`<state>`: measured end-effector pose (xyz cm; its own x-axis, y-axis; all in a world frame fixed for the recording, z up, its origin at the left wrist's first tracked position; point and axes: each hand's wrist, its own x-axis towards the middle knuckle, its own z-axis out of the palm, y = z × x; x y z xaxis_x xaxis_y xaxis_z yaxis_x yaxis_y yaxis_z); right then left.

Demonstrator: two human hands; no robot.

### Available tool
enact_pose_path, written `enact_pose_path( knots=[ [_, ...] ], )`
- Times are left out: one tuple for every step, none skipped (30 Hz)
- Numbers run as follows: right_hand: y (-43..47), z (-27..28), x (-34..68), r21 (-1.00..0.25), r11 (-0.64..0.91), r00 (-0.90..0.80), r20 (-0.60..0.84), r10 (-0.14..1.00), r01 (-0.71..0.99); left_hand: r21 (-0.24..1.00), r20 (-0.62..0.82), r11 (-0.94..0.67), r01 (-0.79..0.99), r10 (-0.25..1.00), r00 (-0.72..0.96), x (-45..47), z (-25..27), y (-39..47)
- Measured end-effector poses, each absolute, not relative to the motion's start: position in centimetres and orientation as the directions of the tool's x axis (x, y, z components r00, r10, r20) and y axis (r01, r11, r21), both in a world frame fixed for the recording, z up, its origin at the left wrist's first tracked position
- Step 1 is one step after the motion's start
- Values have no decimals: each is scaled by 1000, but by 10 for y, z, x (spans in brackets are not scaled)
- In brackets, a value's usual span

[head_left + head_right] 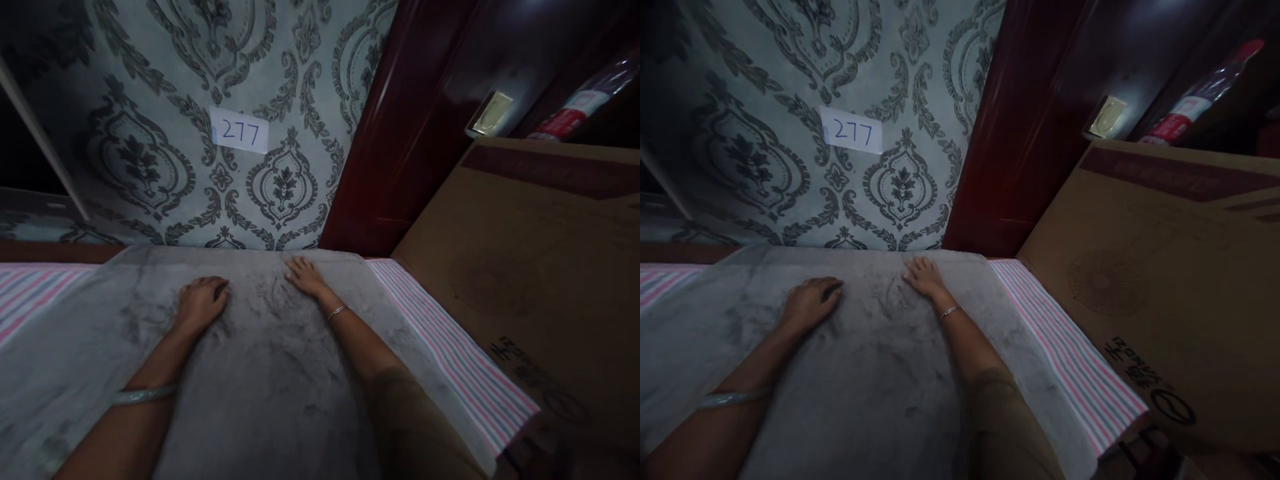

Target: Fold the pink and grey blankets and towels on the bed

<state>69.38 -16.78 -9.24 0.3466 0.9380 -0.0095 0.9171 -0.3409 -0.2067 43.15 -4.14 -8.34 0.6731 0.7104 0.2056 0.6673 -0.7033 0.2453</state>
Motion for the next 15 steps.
enact_pose_path(
  knots=[
    [-164,-92,683,-206,-245,250,-3,968,948,255,214,-703,664,711,670,432,-85,-40],
    [-163,-93,671,-202,-143,146,0,989,969,266,222,-700,662,713,665,431,-86,-39],
    [-165,-92,658,-197,-42,43,-3,999,980,278,233,-698,659,715,659,431,-87,-37],
    [-170,-92,645,-191,48,-51,-9,999,980,291,247,-698,654,715,654,431,-89,-36],
    [-177,-91,632,-187,130,-136,-18,991,974,303,264,-700,646,713,649,431,-90,-35],
    [-188,-89,620,-185,202,-211,-27,977,962,313,277,-702,640,712,645,431,-90,-34],
    [-200,-87,607,-185,267,-278,-35,960,946,319,287,-704,635,710,643,431,-91,-34],
    [-215,-85,594,-190,327,-341,-40,939,926,321,290,-705,632,709,643,431,-90,-34],
    [-230,-82,581,-199,379,-394,-40,918,904,321,288,-703,635,711,642,431,-90,-35],
    [-246,-79,568,-211,422,-439,-38,898,882,317,281,-700,641,714,641,431,-89,-35],
    [-261,-77,555,-227,456,-475,-35,879,860,311,274,-696,647,718,640,431,-88,-36],
    [-275,-75,543,-244,483,-505,-33,862,841,304,267,-695,652,719,642,431,-86,-36],
    [-287,-73,532,-265,508,-534,-33,845,820,297,261,-694,655,719,644,431,-85,-37],
    [-295,-71,524,-292,533,-565,-35,824,795,290,256,-694,659,720,645,431,-84,-38],
    [-300,-70,518,-328,558,-601,-37,798,762,285,250,-695,660,719,648,431,-84,-38]
  ],
)
